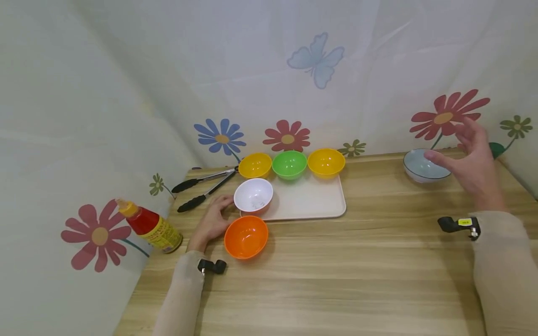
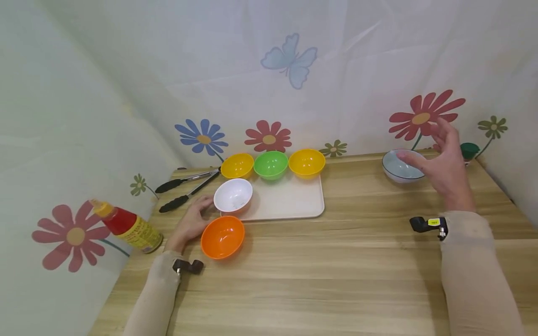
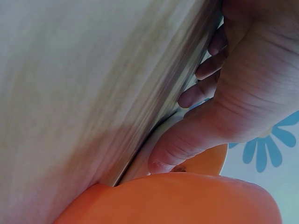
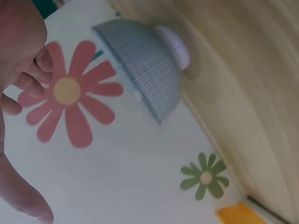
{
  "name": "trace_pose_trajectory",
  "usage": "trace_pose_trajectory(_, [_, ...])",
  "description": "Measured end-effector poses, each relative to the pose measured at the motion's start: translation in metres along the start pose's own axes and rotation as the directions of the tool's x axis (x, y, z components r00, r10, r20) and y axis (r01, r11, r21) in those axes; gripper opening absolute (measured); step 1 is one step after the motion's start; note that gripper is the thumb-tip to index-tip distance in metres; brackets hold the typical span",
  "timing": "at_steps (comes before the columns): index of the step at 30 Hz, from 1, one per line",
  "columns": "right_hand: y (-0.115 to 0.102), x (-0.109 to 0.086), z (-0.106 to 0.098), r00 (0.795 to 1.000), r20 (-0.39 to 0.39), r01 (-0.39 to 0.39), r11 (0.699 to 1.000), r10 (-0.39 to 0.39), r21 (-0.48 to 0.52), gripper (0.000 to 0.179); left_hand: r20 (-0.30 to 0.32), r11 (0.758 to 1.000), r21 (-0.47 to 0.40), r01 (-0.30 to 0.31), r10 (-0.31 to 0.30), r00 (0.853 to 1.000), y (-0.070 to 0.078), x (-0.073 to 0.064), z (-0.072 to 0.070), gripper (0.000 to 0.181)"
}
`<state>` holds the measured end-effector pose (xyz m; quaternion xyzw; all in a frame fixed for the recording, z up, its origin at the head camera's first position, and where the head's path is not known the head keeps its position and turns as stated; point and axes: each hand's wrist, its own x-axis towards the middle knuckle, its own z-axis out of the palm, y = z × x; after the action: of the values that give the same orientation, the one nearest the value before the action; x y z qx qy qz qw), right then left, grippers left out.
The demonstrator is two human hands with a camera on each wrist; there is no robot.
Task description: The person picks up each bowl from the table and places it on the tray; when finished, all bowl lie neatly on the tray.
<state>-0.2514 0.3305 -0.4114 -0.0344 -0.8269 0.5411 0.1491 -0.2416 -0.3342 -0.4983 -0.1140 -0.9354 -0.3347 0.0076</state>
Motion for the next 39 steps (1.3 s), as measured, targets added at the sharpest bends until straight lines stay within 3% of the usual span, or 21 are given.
trace_pose_trajectory(11, [0.046, 0.002, 0.007, 0.991, 0.059, -0.116, 0.993, 0.116, -0.006, 0.111, 0.001, 1.0, 0.02, -0.015, 0.015, 1.0, -0.004, 0.003, -0.002, 0.075])
trace_pose_trajectory(24, [0.081, 0.005, 0.023, 0.992, 0.099, -0.074, 0.996, 0.078, -0.04, 0.111, -0.001, 1.0, 0.011, -0.016, 0.016, 1.0, -0.006, 0.001, -0.002, 0.075])
trace_pose_trajectory(39, [0.082, 0.006, 0.02, 0.987, 0.137, -0.072, 0.992, 0.086, -0.1, 0.123, 0.003, 1.0, 0.001, -0.008, 0.008, 1.0, -0.003, 0.002, 0.0, 0.074])
